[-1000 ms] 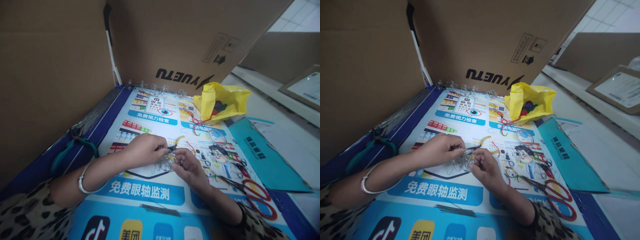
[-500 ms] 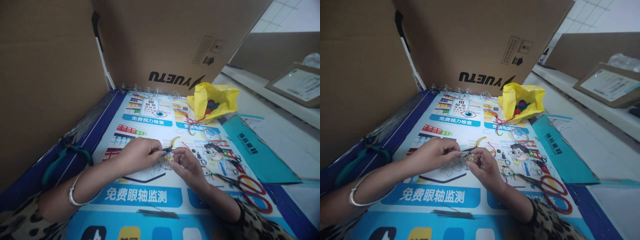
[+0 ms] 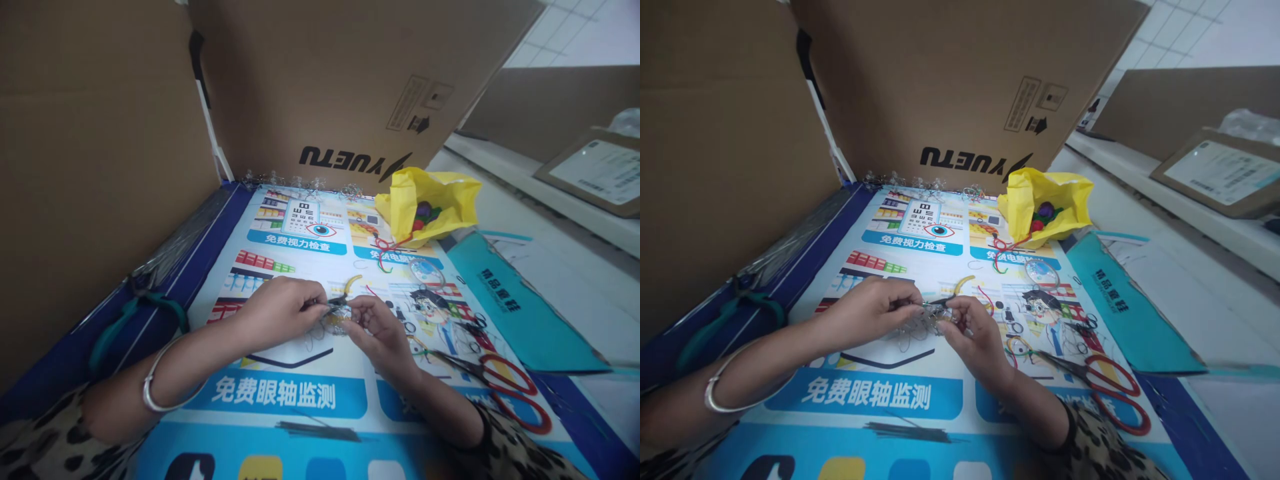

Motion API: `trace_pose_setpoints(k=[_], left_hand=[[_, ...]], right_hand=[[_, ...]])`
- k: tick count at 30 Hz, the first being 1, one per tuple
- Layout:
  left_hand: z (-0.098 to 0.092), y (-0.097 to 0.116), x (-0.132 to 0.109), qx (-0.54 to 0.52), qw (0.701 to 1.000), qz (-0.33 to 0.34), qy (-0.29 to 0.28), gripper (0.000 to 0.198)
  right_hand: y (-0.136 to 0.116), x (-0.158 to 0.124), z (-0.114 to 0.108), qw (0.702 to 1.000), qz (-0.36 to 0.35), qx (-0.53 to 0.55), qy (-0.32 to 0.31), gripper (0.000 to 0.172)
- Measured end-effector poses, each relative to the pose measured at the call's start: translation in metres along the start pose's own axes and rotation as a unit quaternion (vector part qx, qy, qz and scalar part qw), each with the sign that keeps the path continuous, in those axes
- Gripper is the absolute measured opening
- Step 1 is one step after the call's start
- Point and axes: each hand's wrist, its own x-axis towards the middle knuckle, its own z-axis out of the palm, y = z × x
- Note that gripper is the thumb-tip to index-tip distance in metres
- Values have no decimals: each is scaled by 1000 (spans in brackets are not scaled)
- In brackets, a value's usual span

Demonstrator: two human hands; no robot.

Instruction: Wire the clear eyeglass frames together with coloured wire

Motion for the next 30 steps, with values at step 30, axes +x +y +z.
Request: trace_pose_setpoints(k=[30], left_hand=[[23, -26, -8, 269, 894, 295, 204, 16]], right_hand=[[-2, 4, -10, 972, -186, -137, 50, 22]])
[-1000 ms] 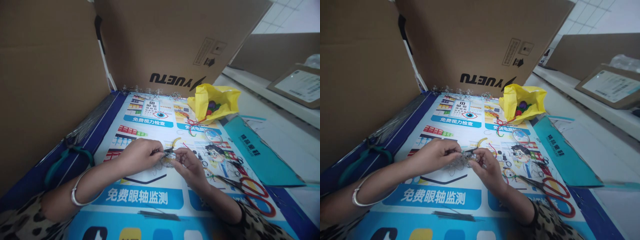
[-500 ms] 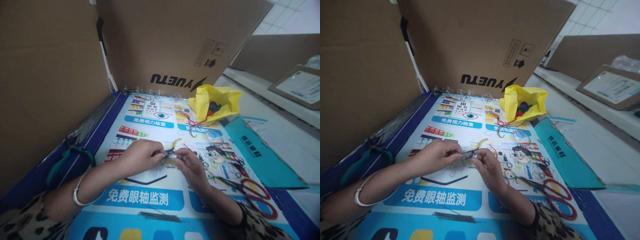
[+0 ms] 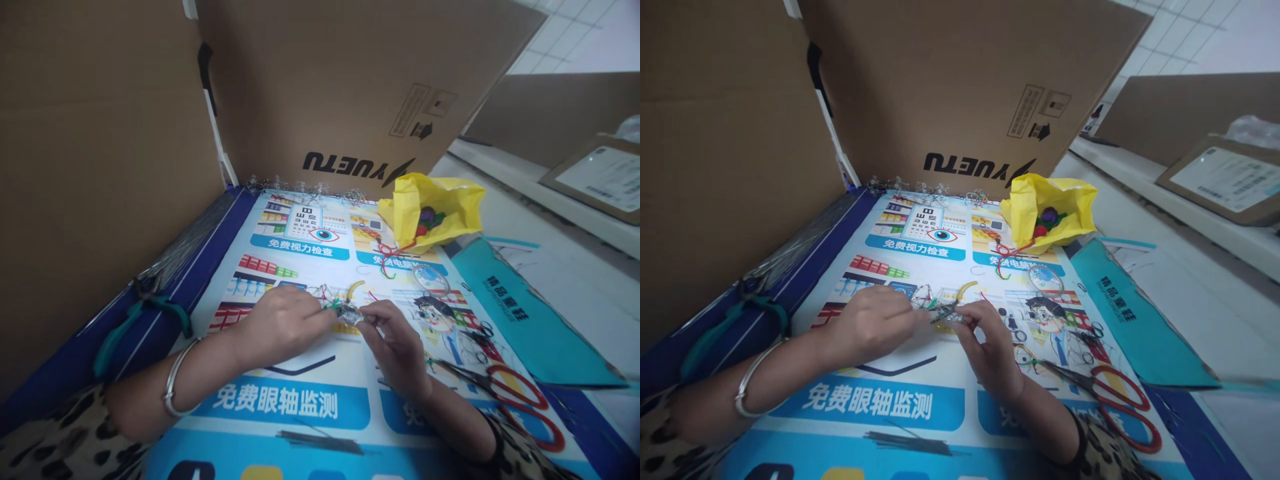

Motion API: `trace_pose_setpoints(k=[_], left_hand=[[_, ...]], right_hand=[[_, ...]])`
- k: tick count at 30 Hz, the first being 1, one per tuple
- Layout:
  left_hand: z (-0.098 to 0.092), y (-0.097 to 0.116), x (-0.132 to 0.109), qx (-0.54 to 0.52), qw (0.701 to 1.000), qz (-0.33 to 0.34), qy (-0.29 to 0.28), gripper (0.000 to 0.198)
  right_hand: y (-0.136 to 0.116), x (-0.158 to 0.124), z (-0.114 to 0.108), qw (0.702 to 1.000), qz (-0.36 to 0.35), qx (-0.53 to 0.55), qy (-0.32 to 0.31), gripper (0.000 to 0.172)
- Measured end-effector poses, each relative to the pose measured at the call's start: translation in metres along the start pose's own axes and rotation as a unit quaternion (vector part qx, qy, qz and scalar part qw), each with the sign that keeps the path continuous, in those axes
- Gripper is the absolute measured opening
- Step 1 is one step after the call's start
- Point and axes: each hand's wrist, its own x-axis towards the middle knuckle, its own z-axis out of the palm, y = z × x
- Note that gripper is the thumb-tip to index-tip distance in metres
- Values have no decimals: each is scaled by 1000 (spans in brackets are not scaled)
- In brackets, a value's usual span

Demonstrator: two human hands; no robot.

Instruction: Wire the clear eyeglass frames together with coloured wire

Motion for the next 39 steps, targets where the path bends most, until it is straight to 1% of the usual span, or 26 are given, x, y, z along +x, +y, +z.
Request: trace_pose_setpoints(k=[3, 5, 7, 11, 16, 23, 30, 39], left_hand=[[-2, -1, -2, 42, 996, 73, 13, 17], [-4, -1, -2, 58, 993, 104, 13, 18], [-4, 0, -2, 71, 990, 118, 20, 16], [-5, 1, 0, 90, 985, 137, 54, 15], [-6, 1, 0, 105, 981, 151, 57, 16], [-6, 1, 0, 108, 979, 160, 62, 17], [-7, 1, 0, 112, 980, 157, 56, 17], [-4, 1, -2, 114, 979, 162, 54, 17]], right_hand=[[0, 0, -1, 999, -30, -23, 0, 23], [0, 0, -2, 998, -49, -40, -3, 24], [0, 1, -2, 996, -70, -56, -1, 24], [1, 2, -3, 990, -115, -80, 8, 23], [4, 4, -2, 987, -132, -91, 8, 23], [7, 2, -2, 985, -154, -78, -2, 28], [9, 0, -2, 985, -162, -67, -2, 31], [10, 0, -4, 983, -166, -75, -2, 31]])
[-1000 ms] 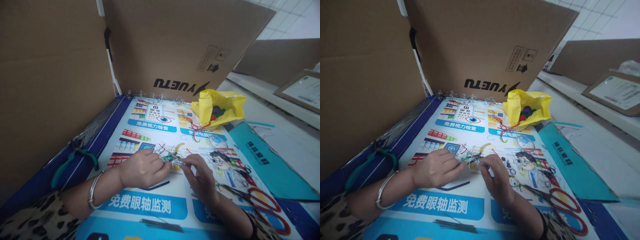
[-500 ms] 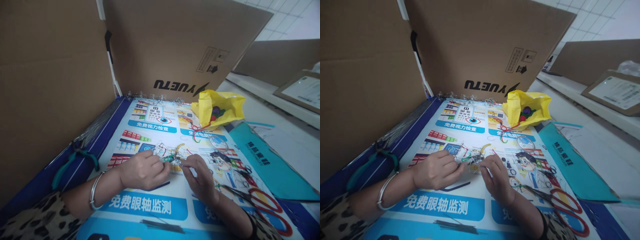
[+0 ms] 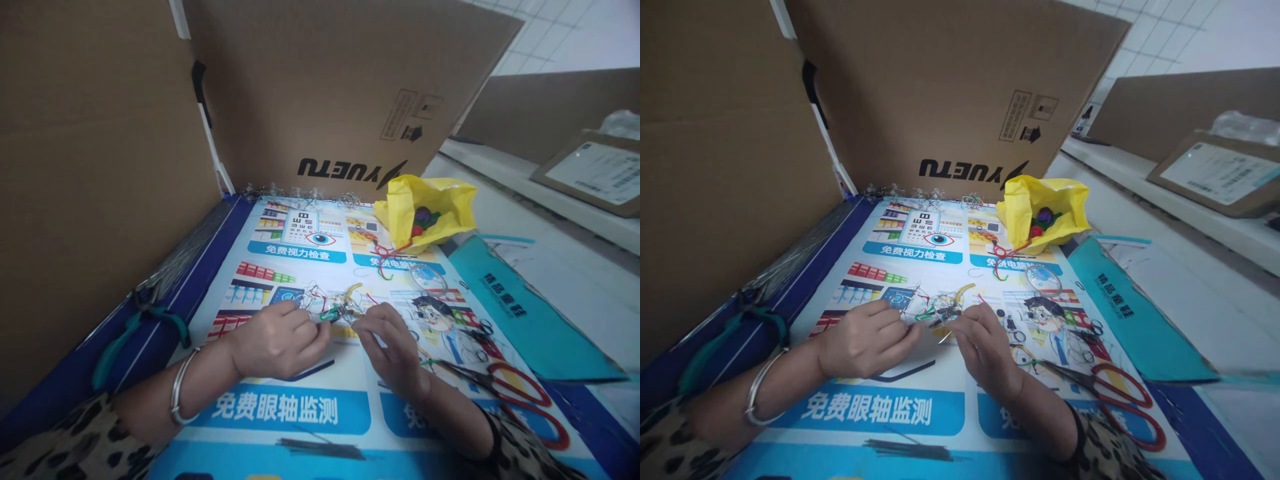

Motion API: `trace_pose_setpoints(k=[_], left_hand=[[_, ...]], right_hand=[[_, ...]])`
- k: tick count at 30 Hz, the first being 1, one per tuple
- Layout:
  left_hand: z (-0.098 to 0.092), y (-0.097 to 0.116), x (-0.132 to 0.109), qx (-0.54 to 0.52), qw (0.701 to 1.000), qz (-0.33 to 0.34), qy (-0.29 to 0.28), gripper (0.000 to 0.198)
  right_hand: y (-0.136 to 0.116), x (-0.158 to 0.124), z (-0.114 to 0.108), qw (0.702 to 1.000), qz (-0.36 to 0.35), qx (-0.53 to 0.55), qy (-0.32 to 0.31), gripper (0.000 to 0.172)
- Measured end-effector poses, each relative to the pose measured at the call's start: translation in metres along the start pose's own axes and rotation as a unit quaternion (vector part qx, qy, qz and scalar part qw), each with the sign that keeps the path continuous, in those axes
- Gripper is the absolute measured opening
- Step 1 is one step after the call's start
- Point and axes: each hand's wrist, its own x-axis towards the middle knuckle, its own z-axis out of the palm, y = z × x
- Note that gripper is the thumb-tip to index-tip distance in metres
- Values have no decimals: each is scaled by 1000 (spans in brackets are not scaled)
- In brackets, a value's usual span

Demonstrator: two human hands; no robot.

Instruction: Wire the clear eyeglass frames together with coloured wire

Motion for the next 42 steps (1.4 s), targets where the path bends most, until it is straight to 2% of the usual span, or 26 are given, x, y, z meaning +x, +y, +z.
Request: trace_pose_setpoints(k=[12, 19, 27, 34, 42], left_hand=[[5, 1, -4, -15, 1000, -2, -12, 18], [4, 2, -4, -36, 999, -28, -4, 19], [7, 3, -4, -32, 998, -58, -5, 23], [11, 4, -7, -7, 997, -69, -25, 26], [11, 8, -5, -21, 995, -92, -27, 24]], right_hand=[[-1, 1, -1, 1000, 3, -20, 5, 25], [0, 0, 2, 1000, 23, 3, -3, 19], [-2, 0, 4, 999, 35, 14, -6, 20], [-2, -2, 5, 999, 31, 9, -22, 30], [-2, -1, 5, 998, 41, 26, -30, 27]])
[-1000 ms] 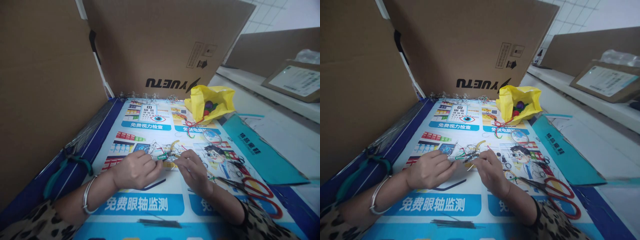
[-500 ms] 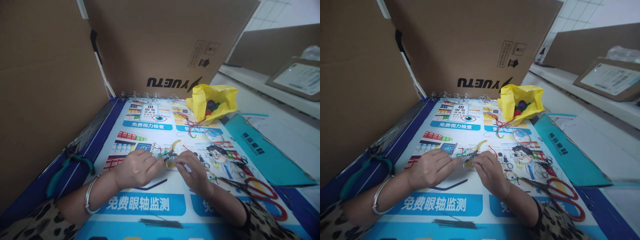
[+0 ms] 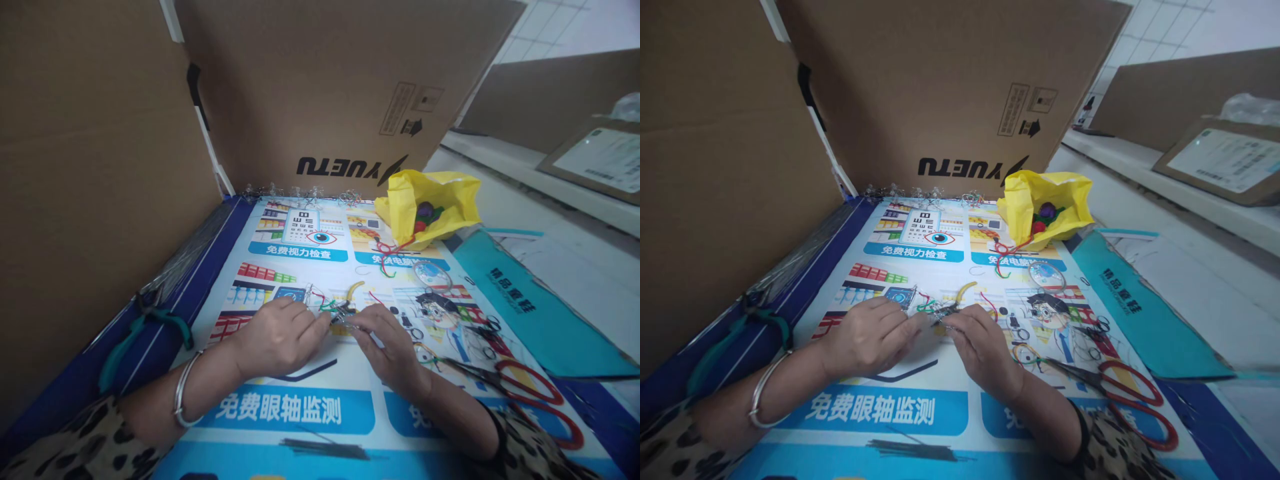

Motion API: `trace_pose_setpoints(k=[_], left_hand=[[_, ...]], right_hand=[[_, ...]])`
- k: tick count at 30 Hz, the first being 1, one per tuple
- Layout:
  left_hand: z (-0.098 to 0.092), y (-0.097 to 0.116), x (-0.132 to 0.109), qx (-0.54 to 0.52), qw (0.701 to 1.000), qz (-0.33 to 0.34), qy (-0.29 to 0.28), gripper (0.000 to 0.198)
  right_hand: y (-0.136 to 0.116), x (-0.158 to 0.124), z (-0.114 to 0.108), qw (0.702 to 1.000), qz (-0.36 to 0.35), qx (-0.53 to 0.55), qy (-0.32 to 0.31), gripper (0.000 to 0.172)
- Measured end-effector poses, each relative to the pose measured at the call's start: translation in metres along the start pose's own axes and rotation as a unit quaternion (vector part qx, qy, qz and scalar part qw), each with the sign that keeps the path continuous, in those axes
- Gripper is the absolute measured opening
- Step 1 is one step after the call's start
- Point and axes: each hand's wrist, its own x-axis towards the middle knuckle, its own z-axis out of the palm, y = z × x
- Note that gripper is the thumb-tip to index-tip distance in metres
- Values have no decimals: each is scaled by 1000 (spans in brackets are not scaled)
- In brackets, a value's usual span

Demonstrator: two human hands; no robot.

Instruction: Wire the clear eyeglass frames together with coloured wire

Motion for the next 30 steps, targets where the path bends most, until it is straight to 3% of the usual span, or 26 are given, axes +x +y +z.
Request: trace_pose_setpoints(k=[16, 30], left_hand=[[8, 1, 2, -10, 999, -49, 6, 20], [6, 7, 8, -60, 991, -120, 7, 15]], right_hand=[[-1, 7, -2, 994, 62, 72, -58, 20], [-1, 6, 0, 995, 65, 55, -55, 17]])
